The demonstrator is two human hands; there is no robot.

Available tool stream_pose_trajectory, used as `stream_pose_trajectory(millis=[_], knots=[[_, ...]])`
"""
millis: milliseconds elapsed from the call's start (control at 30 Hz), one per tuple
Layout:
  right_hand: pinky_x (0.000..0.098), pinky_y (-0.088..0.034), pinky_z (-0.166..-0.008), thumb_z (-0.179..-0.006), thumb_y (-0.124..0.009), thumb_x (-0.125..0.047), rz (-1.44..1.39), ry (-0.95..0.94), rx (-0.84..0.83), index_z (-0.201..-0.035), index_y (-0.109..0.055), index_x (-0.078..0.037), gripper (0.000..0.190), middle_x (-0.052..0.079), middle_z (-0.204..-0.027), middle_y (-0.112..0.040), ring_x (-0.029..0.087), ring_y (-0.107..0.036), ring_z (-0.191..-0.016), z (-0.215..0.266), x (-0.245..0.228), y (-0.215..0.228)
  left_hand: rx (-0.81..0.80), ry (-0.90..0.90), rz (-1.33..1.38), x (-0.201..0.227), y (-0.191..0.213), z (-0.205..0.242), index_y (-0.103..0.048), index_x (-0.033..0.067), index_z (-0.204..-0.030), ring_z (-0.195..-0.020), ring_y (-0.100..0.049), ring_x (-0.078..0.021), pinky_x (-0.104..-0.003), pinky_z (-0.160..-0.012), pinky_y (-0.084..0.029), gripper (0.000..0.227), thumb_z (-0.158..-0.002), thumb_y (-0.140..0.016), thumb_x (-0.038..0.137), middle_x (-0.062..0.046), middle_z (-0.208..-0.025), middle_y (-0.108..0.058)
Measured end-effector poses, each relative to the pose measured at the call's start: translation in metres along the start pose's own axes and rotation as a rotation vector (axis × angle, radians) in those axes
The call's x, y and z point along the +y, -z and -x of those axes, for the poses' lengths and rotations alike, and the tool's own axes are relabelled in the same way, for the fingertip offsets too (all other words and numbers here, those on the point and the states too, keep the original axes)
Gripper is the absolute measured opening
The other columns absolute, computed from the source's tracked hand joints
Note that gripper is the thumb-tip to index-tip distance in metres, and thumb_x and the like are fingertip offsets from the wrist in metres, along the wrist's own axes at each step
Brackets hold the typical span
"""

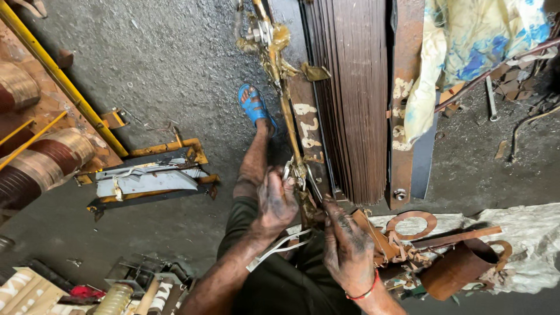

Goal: The person uses two wrenches to loosen and tighten bolts on a large metal assembly with stacked plates and a brass-colored rod. The person repositions the assembly on the floor and continues adjusting fasteners along the rod.

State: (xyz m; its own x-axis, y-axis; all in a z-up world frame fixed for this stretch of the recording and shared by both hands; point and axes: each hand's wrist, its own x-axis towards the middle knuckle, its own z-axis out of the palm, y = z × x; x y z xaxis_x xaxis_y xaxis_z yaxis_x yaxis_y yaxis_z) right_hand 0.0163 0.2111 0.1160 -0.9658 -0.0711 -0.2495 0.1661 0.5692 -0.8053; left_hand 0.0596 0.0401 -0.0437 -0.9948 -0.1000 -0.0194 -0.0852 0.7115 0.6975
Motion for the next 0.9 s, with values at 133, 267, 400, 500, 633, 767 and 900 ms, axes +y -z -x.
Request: stream_pose_trajectory(millis=[133, 267, 400, 500, 633, 767, 900], knots=[[0.0356, -0.062, -0.086, -0.091, -0.060, 0.007, -0.047, -0.065, -0.046, -0.128, -0.063, 0.004, 0.037, 0.021, -0.113, -0.074, 0.032, -0.076, -0.105, -0.004, 0.001, 0.001, 0.077, -0.021, 0.086, -0.022, -0.023, -0.010, -0.059, -0.0061, -0.107, -0.070, -0.061, -0.0245, -0.039, -0.060, -0.053, 0.033, -0.109, -0.042, 0.022, -0.016, -0.087, -0.063], [0.0360, -0.062, -0.086, -0.089, -0.058, 0.009, -0.040, -0.020, -0.048, -0.129, -0.062, 0.004, 0.041, 0.022, -0.119, -0.072, 0.033, -0.075, -0.108, 0.005, 0.006, -0.001, 0.051, -0.012, -0.035, -0.015, -0.015, -0.013, -0.059, -0.0051, -0.107, -0.074, -0.059, -0.0250, -0.044, -0.064, -0.050, 0.035, -0.111, -0.042, 0.025, -0.014, -0.086, -0.059], [0.0368, -0.061, -0.099, -0.091, -0.054, 0.012, -0.043, 0.114, -0.002, -0.132, -0.062, 0.003, 0.043, 0.025, -0.133, -0.069, 0.035, -0.070, -0.122, 0.021, 0.023, -0.016, -0.031, 0.036, -0.422, 0.013, 0.005, -0.021, -0.059, -0.0071, -0.109, -0.088, -0.063, -0.0219, -0.032, -0.075, -0.056, 0.028, -0.118, -0.047, 0.016, -0.016, -0.092, -0.063], [0.0490, -0.047, -0.119, -0.089, -0.052, 0.012, -0.011, 0.186, 0.044, -0.129, -0.063, 0.000, 0.043, 0.016, -0.128, -0.070, 0.031, -0.068, -0.125, 0.021, 0.043, -0.019, -0.327, 1.027, 0.398, 0.021, 0.008, -0.047, -0.065, 0.0021, -0.099, -0.061, -0.048, -0.0173, -0.033, -0.054, -0.042, 0.046, -0.110, -0.046, 0.042, -0.005, -0.067, -0.052], [0.0412, -0.049, -0.114, -0.092, -0.058, 0.010, -0.109, 0.094, 0.018, -0.129, -0.065, 0.001, 0.039, 0.019, -0.130, -0.070, 0.037, -0.065, -0.129, 0.021, 0.052, -0.010, -0.399, 1.003, 0.300, 0.019, 0.019, -0.053, -0.057, 0.0017, -0.099, -0.062, -0.042, -0.0232, -0.042, -0.054, -0.040, 0.043, -0.110, -0.047, 0.042, -0.008, -0.073, -0.040], [0.0386, -0.059, -0.096, -0.089, -0.058, 0.009, -0.094, 0.022, -0.040, -0.128, -0.064, 0.003, 0.040, 0.022, -0.123, -0.072, 0.032, -0.074, -0.112, 0.007, 0.028, 0.003, -0.164, 0.047, 0.252, 0.016, 0.031, -0.036, -0.056, -0.0006, -0.117, -0.088, -0.058, -0.0205, -0.040, -0.080, -0.052, 0.035, -0.118, -0.044, 0.032, -0.010, -0.101, -0.056], [0.0360, -0.062, -0.065, -0.088, -0.064, 0.005, -0.048, -0.084, -0.150, -0.124, -0.066, 0.003, 0.036, 0.021, -0.106, -0.077, 0.029, -0.078, -0.083, -0.023, -0.001, 0.016, -0.174, 0.101, 0.234, 0.012, 0.025, -0.029, -0.055, 0.0021, -0.113, -0.087, -0.058, -0.0236, -0.040, -0.076, -0.052, 0.020, -0.111, -0.054, 0.022, -0.012, -0.101, -0.056]])
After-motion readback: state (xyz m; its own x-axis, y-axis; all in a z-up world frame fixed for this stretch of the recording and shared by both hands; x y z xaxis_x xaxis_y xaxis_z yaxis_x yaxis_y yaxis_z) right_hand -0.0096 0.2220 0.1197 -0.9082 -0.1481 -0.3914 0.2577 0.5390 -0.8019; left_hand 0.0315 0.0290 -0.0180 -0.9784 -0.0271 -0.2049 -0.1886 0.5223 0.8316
